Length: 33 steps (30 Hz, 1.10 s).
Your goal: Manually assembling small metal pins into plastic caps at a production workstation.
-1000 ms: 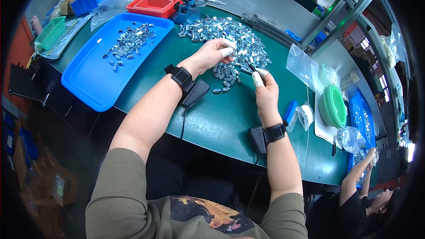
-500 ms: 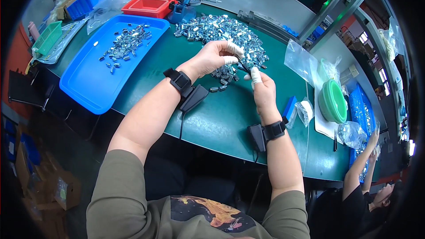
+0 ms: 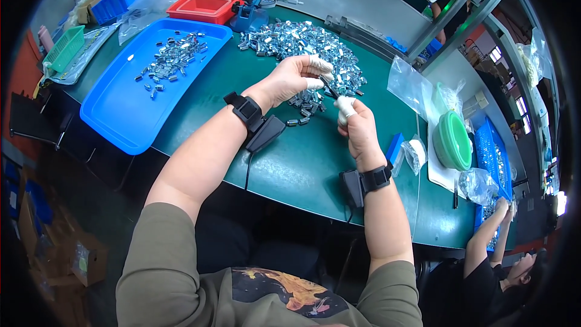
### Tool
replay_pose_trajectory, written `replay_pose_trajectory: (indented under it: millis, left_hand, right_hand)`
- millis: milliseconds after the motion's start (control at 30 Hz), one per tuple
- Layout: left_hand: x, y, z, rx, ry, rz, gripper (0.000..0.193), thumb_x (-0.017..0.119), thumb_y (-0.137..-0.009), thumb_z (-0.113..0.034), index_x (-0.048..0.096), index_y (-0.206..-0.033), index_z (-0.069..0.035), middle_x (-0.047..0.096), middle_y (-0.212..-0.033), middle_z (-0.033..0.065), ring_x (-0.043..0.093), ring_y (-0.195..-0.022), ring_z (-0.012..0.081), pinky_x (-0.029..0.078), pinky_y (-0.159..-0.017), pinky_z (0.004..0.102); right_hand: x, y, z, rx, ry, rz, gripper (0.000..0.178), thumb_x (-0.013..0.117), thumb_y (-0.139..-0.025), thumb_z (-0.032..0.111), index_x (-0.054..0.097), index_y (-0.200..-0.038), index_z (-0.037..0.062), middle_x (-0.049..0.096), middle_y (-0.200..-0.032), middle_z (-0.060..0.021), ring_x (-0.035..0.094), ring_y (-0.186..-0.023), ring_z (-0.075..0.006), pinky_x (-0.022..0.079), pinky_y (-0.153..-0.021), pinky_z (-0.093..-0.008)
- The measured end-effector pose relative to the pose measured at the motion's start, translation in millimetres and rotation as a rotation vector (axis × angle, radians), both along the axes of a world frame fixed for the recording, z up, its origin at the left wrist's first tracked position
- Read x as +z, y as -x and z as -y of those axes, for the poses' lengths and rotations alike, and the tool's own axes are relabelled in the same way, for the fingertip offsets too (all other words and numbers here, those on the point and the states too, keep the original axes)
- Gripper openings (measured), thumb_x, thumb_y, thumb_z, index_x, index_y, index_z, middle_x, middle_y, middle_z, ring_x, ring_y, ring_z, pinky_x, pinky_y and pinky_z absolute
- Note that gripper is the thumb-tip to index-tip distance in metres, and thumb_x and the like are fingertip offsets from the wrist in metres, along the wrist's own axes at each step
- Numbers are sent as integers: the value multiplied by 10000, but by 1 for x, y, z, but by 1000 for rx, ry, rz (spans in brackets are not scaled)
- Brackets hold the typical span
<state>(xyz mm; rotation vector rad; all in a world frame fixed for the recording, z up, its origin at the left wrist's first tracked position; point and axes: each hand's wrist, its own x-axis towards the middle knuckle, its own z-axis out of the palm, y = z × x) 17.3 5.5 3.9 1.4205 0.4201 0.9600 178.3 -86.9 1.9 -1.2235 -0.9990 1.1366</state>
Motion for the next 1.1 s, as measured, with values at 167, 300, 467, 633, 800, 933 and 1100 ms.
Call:
replay_pose_trajectory:
  millis: [167, 300, 467, 633, 800, 933, 1100]
  left_hand:
    - [-1, -1, -1, -1, 2, 15, 323, 605, -721, 45, 574, -1032, -36, 604, -977, 62, 568, -917, 130, 446, -841, 255]
    - [-3, -1, -2, 10, 1, 17, 309, 610, -723, 35, 577, -1022, -35, 606, -970, 63, 566, -919, 128, 444, -842, 256]
    - [-2, 0, -2, 38, 6, 27, 290, 603, -725, 39, 576, -1006, -29, 605, -963, 63, 569, -913, 132, 445, -837, 257]
    - [-2, 2, -3, 57, 9, 39, 280, 600, -729, 39, 576, -1000, -27, 605, -954, 60, 571, -901, 133, 444, -836, 258]
    - [-1, -1, -1, 33, 8, 28, 277, 616, -730, 18, 581, -1000, -30, 608, -955, 62, 568, -911, 128, 445, -839, 260]
    - [-3, 1, -2, 37, 20, 32, 271, 615, -734, 16, 582, -998, -30, 609, -950, 61, 568, -908, 125, 446, -836, 258]
    - [-2, -1, -1, 25, 11, 42, 275, 616, -735, 14, 579, -1004, -31, 610, -947, 61, 570, -903, 125, 448, -835, 259]
  right_hand:
    - [-1, 0, -2, 47, 36, -13, 212, 523, -857, 240, 546, -821, 32, 394, -544, 36, 313, -425, -46, 241, -384, -197]
    - [-2, -10, -1, 84, 72, -67, 175, 536, -845, 209, 546, -839, 35, 414, -562, 29, 329, -435, -50, 249, -389, -197]
    - [-7, -6, -4, 67, 27, 45, 170, 538, -845, 204, 545, -848, 34, 427, -570, 24, 333, -436, -54, 250, -390, -196]
    - [-2, -4, -2, 13, 2, -20, 168, 535, -846, 198, 545, -842, 30, 431, -569, 21, 339, -436, -55, 249, -388, -196]
    - [-5, -8, -4, 96, 55, -17, 180, 526, -852, 213, 538, -861, 34, 440, -579, 22, 346, -439, -51, 254, -391, -195]
    - [-4, -4, -3, 7, -31, 71, 218, 512, -863, 251, 544, -839, 37, 435, -558, 24, 334, -417, -49, 249, -380, -198]
    - [-11, 3, -5, -38, -103, 169, 249, 496, -872, 276, 551, -817, 40, 431, -546, 26, 327, -404, -48, 252, -373, -201]
